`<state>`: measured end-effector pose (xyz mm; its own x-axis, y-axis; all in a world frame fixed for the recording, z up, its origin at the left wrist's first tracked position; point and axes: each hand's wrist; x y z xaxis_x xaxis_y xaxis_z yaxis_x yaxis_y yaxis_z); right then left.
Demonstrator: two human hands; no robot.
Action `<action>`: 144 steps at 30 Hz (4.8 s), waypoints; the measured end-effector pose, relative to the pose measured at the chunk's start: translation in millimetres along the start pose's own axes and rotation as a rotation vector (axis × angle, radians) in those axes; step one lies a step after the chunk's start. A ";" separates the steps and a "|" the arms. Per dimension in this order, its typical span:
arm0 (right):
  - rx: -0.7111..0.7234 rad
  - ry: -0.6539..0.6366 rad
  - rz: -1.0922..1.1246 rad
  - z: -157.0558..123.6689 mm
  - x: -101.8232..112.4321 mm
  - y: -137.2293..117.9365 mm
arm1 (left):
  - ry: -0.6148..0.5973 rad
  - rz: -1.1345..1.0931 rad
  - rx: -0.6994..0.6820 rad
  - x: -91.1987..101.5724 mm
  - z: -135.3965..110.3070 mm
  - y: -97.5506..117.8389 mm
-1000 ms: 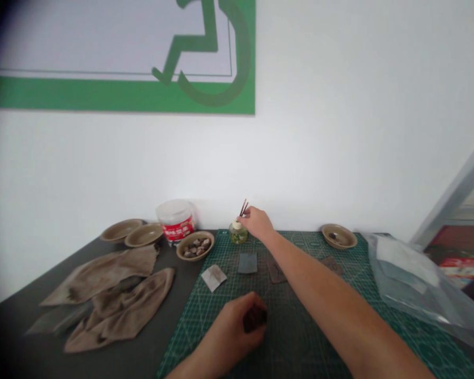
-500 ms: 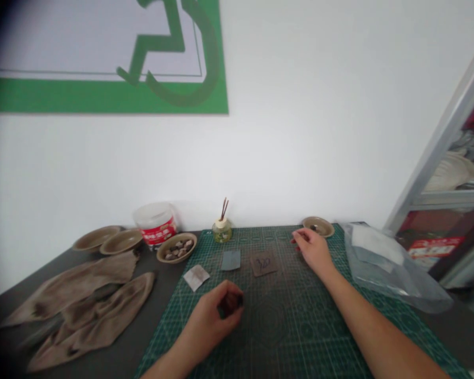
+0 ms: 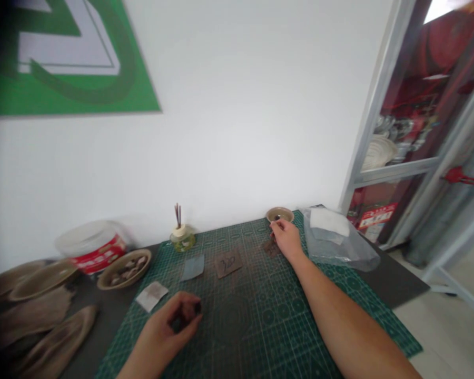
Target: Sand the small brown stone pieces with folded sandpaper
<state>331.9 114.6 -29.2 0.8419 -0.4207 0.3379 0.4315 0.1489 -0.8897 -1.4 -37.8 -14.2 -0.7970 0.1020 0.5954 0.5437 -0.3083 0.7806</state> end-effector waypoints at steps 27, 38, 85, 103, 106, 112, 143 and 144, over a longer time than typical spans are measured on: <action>0.039 -0.006 -0.142 4.1 2.0 8.5 | 0.019 0.078 -0.040 1.8 2.3 -2.2; 0.099 0.067 -0.328 7.2 6.6 8.0 | 0.007 0.032 -0.006 -1.0 -0.1 7.0; 0.257 -0.339 -0.513 -47.0 -36.4 -111.4 | 0.188 -0.069 -0.002 -2.3 -7.0 10.0; 0.086 -0.225 -1.019 130.9 14.5 11.3 | 0.120 -0.026 0.031 -1.1 -6.8 6.0; 0.076 -0.295 -1.055 130.0 11.4 16.1 | 0.113 -0.024 0.035 -1.4 -6.2 7.6; 0.043 -0.396 -1.094 130.9 3.5 20.3 | 0.117 -0.022 0.034 -1.9 -5.8 9.4; -0.087 -0.383 -1.217 127.4 12.5 5.1 | 0.057 -0.022 0.055 1.0 -6.3 14.1; -0.091 -0.389 -1.215 127.1 12.6 5.5 | 0.058 -0.023 0.054 0.8 -6.3 13.6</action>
<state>386.0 223.9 9.1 -0.0312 0.0479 0.9984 0.9762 -0.2132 0.0408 3.8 -48.0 -4.2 -0.8223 0.0527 0.5667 0.5377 -0.2544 0.8038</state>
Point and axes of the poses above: each hand's wrist, its own z-axis towards the middle knuckle, its own x-axis out of the back of the hand, y = z × x, and after that the axes turned 3 degrees about -z, right-handed
